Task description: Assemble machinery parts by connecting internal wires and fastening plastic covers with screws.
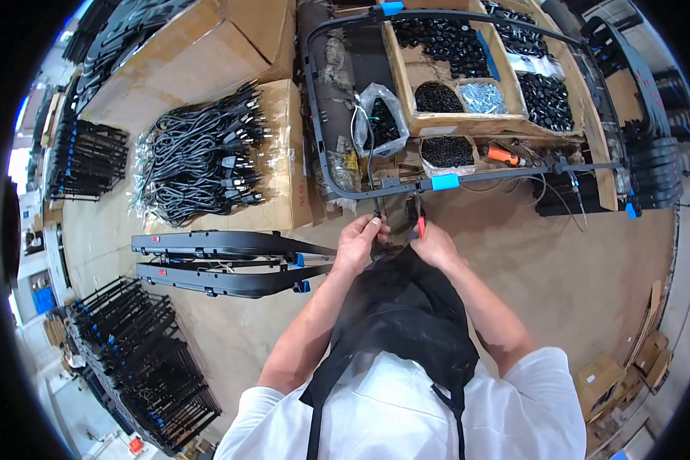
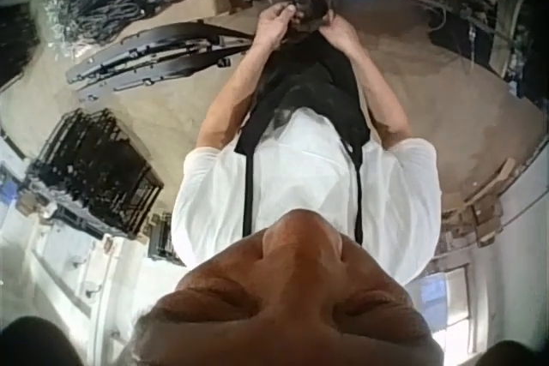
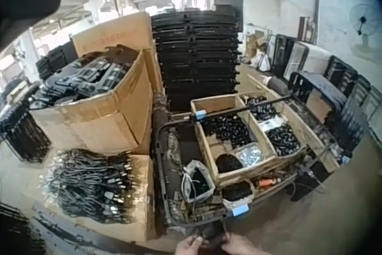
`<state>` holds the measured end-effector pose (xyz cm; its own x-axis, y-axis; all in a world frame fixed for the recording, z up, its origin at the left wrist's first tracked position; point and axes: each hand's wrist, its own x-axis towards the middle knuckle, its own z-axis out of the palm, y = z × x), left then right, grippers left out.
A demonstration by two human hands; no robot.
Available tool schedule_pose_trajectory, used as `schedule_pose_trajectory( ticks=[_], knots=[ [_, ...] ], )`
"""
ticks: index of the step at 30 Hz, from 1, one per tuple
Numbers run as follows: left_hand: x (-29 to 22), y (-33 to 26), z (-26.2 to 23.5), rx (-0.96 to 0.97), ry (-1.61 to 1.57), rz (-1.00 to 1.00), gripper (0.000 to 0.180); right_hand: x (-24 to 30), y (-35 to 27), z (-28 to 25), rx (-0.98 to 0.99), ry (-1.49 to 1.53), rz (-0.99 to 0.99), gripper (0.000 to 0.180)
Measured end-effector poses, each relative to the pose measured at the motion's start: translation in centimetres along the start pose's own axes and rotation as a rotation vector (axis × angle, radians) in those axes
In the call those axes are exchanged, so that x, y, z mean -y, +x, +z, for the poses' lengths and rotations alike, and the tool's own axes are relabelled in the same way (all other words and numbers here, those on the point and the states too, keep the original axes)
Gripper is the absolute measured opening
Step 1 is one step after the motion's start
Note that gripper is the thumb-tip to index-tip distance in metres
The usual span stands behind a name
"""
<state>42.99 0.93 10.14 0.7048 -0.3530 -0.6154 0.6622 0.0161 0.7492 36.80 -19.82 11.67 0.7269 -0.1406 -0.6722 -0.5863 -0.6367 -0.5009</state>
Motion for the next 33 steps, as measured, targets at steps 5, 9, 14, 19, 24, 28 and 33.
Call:
schedule_pose_trajectory(
  ticks=[5,9,14,19,24,28,33],
  knots=[
    [-0.9,-0.3,0.5,0.018,-0.03,-0.035,0.028,2.1,-5.4,0.0,-0.022,-0.061,-0.032,0.063],
    [-0.9,-0.1,0.7,-0.011,0.026,-0.053,0.026,4.2,-5.7,-0.7,0.051,-0.074,-0.082,0.075],
    [-0.6,0.1,1.4,-0.106,0.185,-0.001,0.028,4.6,-5.7,-1.8,0.152,-0.095,-0.083,0.085],
    [-0.6,-0.1,2.4,-0.174,0.342,0.021,0.027,4.7,-5.6,-2.9,0.211,-0.148,-0.152,0.093],
    [0.2,-0.5,3.4,-0.259,0.494,0.256,0.029,3.6,-5.6,-2.9,0.153,-0.25,-0.259,0.096],
    [-1.0,-1.0,3.7,-0.235,0.501,0.245,0.026,2.9,-5.6,-4.1,0.043,-0.313,-0.364,0.097],
    [-2.8,-0.2,2.6,-0.088,0.169,0.024,0.031,2.0,-5.7,-4.0,-0.13,-0.361,-0.473,0.097]
  ],
)
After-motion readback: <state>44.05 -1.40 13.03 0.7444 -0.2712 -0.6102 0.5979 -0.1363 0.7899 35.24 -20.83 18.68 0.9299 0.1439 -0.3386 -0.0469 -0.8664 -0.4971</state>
